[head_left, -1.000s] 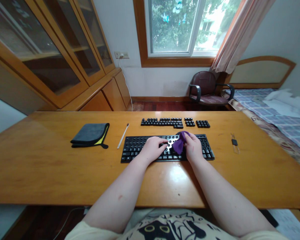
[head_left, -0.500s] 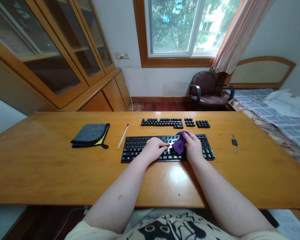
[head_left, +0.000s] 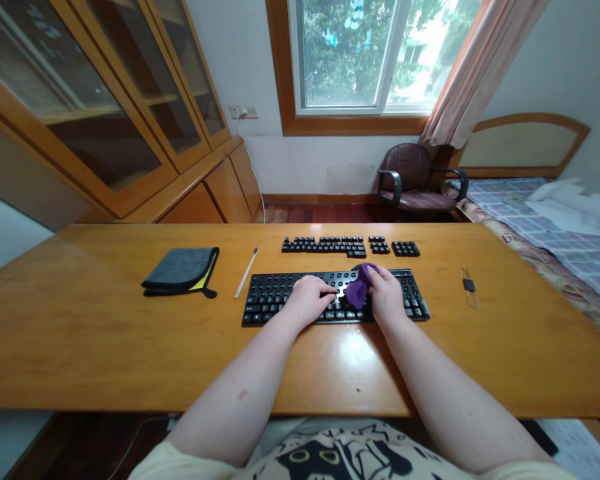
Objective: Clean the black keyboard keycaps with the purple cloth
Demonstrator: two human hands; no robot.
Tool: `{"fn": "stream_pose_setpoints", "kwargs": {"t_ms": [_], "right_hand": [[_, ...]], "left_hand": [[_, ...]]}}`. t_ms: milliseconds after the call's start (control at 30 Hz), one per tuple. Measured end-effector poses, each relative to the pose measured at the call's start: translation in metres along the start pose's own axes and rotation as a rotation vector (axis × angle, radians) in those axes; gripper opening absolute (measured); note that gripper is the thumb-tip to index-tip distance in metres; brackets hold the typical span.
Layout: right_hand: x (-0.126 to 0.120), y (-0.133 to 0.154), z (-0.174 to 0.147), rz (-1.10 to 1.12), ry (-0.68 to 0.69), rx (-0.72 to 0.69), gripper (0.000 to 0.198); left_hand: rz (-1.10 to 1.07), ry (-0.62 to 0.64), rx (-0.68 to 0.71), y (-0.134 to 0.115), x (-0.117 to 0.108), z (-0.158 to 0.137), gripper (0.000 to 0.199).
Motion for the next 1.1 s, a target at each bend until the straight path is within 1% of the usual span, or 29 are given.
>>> {"fn": "stream_pose_setpoints", "kwargs": {"t_ms": [300,433,533,667,767,833,933,1100], "right_hand": [[0.001,0.001,-0.001,-0.034,0.009,-0.012,0.037],[0.001,0.002,-0.001,-0.032,0.005,-0.008,0.038],[0.001,0.002,-0.001,-0.030,0.011,-0.007,0.036],[0.000,0.002,-0.001,-0.033,0.014,-0.012,0.034],[0.000,0.003,-0.001,-0.016,-0.002,-0.007,0.035],[0.001,0.003,-0.001,-0.004,-0.015,-0.006,0.036],[0.002,0.004,-0.001,0.005,-0.021,-0.006,0.036],[0.002,0.003,-0.001,0.020,-0.013,-0.009,0.032]], "left_hand": [[-0.012,-0.028,-0.049,-0.003,0.002,-0.002,0.017],[-0.003,-0.016,0.000,-0.005,-0.002,-0.003,0.014],[0.018,-0.009,0.030,-0.007,-0.003,-0.002,0.022],[0.045,-0.040,-0.057,-0.009,0.003,-0.001,0.020],[0.083,-0.090,-0.114,-0.010,0.007,-0.001,0.035],[0.126,-0.102,-0.133,-0.011,0.009,-0.002,0.043],[0.169,-0.068,-0.173,-0.009,0.012,-0.001,0.047],[0.154,-0.003,-0.200,-0.005,0.017,0.001,0.048]]}}
Point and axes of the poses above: each hand's wrist, its own z-axis towards the middle knuckle, its own x-axis out of the palm, y = z × x, the point moved 2 cm from there along z, towards the middle knuckle, and after that the axes turned 13 degrees about z, right-handed, at the moved point
